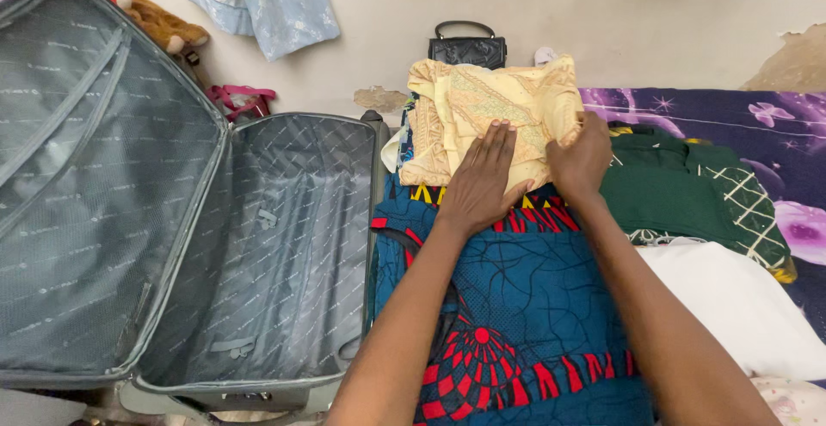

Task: The person folds several pieces of patterned fabric and places them into an open suitcase. The person repeatedly folds items on a bed and transfers them into the suitcase, arranging them in layers.

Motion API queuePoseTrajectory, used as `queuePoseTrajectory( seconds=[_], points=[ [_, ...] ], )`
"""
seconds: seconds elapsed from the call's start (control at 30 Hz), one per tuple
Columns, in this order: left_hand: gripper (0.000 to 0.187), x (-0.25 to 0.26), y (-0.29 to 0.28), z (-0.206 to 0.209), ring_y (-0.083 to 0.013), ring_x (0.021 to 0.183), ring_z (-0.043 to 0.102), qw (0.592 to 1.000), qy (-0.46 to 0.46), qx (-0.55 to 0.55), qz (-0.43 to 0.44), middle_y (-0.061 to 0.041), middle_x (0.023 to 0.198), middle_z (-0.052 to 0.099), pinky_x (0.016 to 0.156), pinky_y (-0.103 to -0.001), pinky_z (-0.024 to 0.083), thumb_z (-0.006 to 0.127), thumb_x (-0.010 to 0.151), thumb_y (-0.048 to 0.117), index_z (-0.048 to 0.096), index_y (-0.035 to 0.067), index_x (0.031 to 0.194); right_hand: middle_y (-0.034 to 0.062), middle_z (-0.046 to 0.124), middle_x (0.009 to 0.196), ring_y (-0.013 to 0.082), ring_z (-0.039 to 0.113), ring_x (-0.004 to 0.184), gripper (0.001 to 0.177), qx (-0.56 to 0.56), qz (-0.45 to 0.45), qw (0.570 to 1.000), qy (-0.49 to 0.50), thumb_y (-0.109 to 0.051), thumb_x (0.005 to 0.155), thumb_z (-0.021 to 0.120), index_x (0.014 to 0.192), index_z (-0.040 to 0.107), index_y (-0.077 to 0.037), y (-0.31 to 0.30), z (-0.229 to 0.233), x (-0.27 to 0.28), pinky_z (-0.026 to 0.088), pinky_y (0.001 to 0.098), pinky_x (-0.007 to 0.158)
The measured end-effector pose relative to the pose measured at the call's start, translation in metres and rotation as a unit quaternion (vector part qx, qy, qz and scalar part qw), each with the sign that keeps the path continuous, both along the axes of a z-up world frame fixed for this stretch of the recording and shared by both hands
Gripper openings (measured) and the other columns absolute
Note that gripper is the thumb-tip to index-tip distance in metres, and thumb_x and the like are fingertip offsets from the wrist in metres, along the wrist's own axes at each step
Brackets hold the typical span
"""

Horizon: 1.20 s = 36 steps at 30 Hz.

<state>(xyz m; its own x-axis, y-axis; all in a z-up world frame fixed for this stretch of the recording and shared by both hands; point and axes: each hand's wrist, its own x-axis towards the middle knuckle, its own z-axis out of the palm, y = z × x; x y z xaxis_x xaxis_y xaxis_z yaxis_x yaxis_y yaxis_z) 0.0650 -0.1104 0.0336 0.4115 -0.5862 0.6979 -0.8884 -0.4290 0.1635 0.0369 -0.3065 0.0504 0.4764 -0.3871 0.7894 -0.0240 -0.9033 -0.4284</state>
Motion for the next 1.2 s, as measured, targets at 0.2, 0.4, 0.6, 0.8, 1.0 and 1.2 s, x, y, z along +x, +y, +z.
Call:
queuePoseTrajectory(
  seconds=[0.2,0.4,0.6,0.8,1.0,1.2],
  points=[
    [0.094,0.004,-0.002,-0.007,-0.0409,0.155,0.023,0.999,0.034,-0.007,0.031,-0.032,0.162,0.028,0.127,-0.046,0.021,0.056,0.097,0.05,0.021,-0.016,0.154,0.0212,0.056,0.115,0.0425,0.054,0.109,0.06,-0.074,0.043,0.995,0.054,0.007,0.068,0.074,0.126,0.058,0.0,0.049,0.017,-0.008,0.047,0.0489,0.091],
    [0.094,0.009,-0.006,-0.013,-0.0414,0.152,0.027,0.998,0.055,0.015,0.04,-0.03,0.16,0.031,0.124,-0.046,0.022,0.058,0.093,0.047,0.022,-0.016,0.153,0.0201,0.054,0.114,0.0415,0.051,0.107,0.067,-0.107,0.06,0.988,0.091,0.008,0.067,0.073,0.131,0.058,-0.003,0.055,0.021,-0.022,0.046,0.049,0.091],
    [0.089,0.012,-0.007,-0.018,-0.0406,0.152,0.031,0.998,0.042,0.002,0.049,-0.03,0.158,0.037,0.125,-0.047,0.024,0.054,0.096,0.046,0.025,-0.014,0.154,0.0208,0.053,0.113,0.0421,0.05,0.107,0.066,-0.108,0.076,0.988,0.075,0.008,0.069,0.073,0.133,0.057,-0.002,0.053,0.017,-0.023,0.045,0.0493,0.091],
    [0.09,0.011,-0.006,-0.018,-0.0404,0.152,0.032,0.998,0.037,0.015,0.045,-0.029,0.158,0.039,0.125,-0.047,0.025,0.055,0.096,0.053,0.03,-0.013,0.152,0.0268,0.053,0.118,0.0425,0.055,0.112,0.06,0.046,0.104,0.993,0.007,-0.001,0.083,0.073,0.14,0.054,-0.001,0.037,0.0,-0.013,0.048,0.0467,0.092],
    [0.101,0.002,-0.002,-0.006,-0.0389,0.15,0.034,0.998,0.047,0.021,0.041,-0.029,0.157,0.04,0.123,-0.048,0.026,0.056,0.091,0.065,0.031,-0.012,0.151,0.0263,0.066,0.125,0.0323,0.067,0.112,0.072,0.196,0.136,0.971,0.023,-0.004,0.08,0.072,0.146,0.045,0.003,0.008,-0.003,0.006,0.052,0.0391,0.094],
    [0.094,-0.021,-0.019,0.013,-0.0393,0.148,0.035,0.996,0.013,0.005,0.083,-0.029,0.154,0.042,0.121,-0.053,0.021,0.07,0.082,0.039,0.031,-0.011,0.151,0.0173,0.071,0.125,0.0247,0.07,0.11,0.063,0.336,0.169,0.927,-0.013,0.0,0.079,0.066,0.14,0.055,0.003,0.019,0.025,0.011,0.053,0.0332,0.094]
  ],
)
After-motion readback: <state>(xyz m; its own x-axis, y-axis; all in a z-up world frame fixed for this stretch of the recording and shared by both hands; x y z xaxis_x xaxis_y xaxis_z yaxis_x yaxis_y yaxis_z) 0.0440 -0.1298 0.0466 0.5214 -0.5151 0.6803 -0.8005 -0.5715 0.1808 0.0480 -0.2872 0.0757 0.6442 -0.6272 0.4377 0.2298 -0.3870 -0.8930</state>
